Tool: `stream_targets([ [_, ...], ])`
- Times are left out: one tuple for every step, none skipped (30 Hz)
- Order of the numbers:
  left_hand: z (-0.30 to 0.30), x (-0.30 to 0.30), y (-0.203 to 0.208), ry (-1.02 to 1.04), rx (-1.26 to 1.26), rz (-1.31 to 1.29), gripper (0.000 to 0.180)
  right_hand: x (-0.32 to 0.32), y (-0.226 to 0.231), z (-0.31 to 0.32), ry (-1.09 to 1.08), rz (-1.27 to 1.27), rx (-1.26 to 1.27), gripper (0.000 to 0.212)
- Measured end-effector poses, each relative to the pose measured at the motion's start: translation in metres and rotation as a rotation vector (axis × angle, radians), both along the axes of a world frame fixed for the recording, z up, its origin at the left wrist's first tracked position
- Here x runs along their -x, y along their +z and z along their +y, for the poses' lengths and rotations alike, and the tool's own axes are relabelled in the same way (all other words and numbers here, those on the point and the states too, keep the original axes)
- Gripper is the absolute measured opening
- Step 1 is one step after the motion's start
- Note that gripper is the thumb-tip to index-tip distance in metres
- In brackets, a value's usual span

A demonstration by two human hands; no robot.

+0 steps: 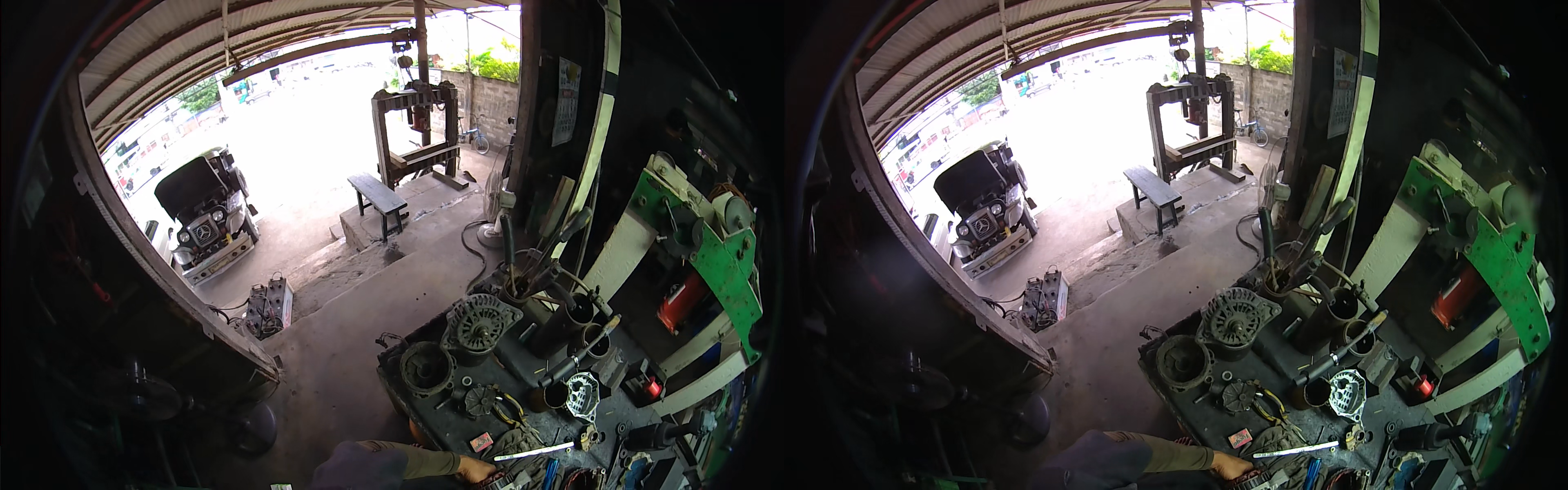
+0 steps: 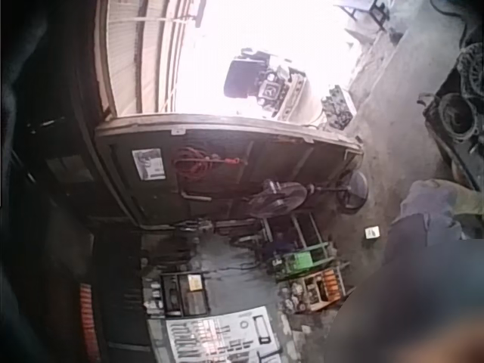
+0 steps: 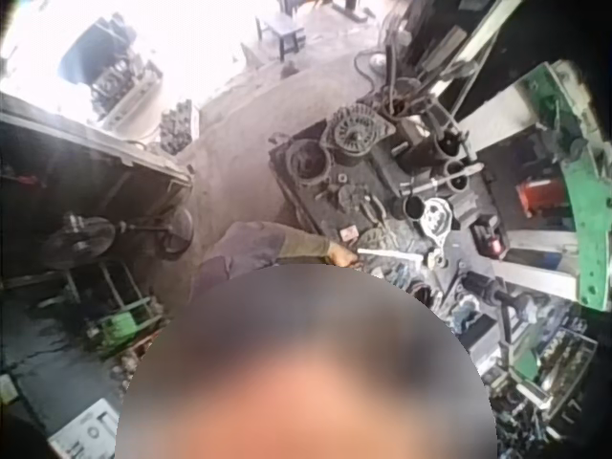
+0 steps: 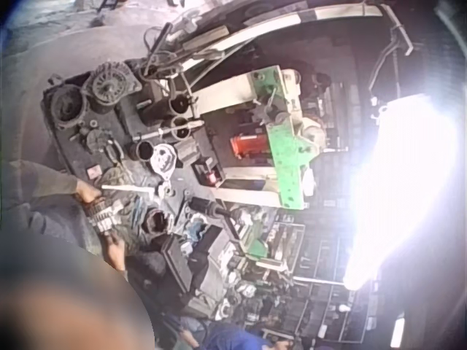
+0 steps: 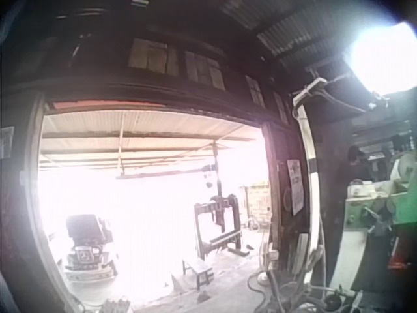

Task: The person disassembles and reassembles an alternator on a workbench. They remove the housing, handle internal components, and use a cordless impact wrench to tighten bolts, then reattach the housing and inspect the assembled unit.

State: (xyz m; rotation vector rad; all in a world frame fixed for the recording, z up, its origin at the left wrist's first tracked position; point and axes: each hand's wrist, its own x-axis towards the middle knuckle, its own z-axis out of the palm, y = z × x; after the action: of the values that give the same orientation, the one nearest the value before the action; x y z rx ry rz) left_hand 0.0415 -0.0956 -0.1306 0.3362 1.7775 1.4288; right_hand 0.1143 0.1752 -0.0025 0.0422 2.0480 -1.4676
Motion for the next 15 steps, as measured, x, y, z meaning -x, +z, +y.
stream_targets([
  [0.0,-0.001,0.003,0.017,-0.021,-0.036,0.062,0.0,0.0,0.0,0.005,0.001,0.002,0.024],
  [0.001,-0.002,0.005,0.037,-0.047,-0.066,0.062,0.001,0.0,0.0,0.004,-0.009,0.019,0.024],
  [0.002,-0.004,0.005,0.056,-0.072,-0.096,0.062,0.001,-0.001,0.0,0.001,-0.018,0.036,0.023],
  [0.003,-0.006,0.004,0.075,-0.096,-0.124,0.062,0.001,-0.002,0.0,-0.002,-0.026,0.055,0.022],
  [0.004,-0.006,0.003,0.092,-0.121,-0.152,0.062,0.001,-0.003,0.0,-0.013,-0.039,0.058,0.022],
  [0.004,-0.007,0.003,0.119,-0.143,-0.18,0.062,0.001,-0.004,0.001,-0.024,-0.051,0.061,0.021],
  [0.005,-0.007,0.003,0.127,-0.17,-0.219,0.063,0.001,-0.005,0.001,-0.035,-0.063,0.064,0.02],
  [0.005,-0.007,0.005,0.144,-0.195,-0.259,0.063,0.001,-0.006,0.001,-0.03,-0.056,0.061,0.02],
  [0.005,-0.006,0.007,0.146,-0.235,-0.293,0.064,0.001,-0.006,0.002,-0.024,-0.05,0.057,0.02],
  [0.005,-0.005,0.01,0.14,-0.181,-0.266,0.064,0.001,-0.007,0.002,-0.019,-0.045,0.052,0.02],
  [0.004,-0.004,0.013,0.118,-0.142,-0.233,0.064,0.001,-0.007,0.003,-0.021,-0.044,0.047,0.021],
  [0.004,-0.003,0.016,0.103,-0.118,-0.191,0.064,0.001,-0.007,0.003,-0.023,-0.043,0.042,0.021],
  [0.004,-0.004,0.018,0.129,-0.129,-0.213,0.067,0.001,-0.007,0.003,-0.025,-0.043,0.036,0.022],
  [0.004,-0.005,0.02,0.161,-0.156,-0.227,0.07,0.001,-0.007,0.004,-0.022,-0.03,0.034,0.023],
  [0.004,-0.006,0.021,0.184,-0.186,-0.234,0.073,0.002,-0.006,0.004,-0.018,-0.017,0.033,0.024],
])
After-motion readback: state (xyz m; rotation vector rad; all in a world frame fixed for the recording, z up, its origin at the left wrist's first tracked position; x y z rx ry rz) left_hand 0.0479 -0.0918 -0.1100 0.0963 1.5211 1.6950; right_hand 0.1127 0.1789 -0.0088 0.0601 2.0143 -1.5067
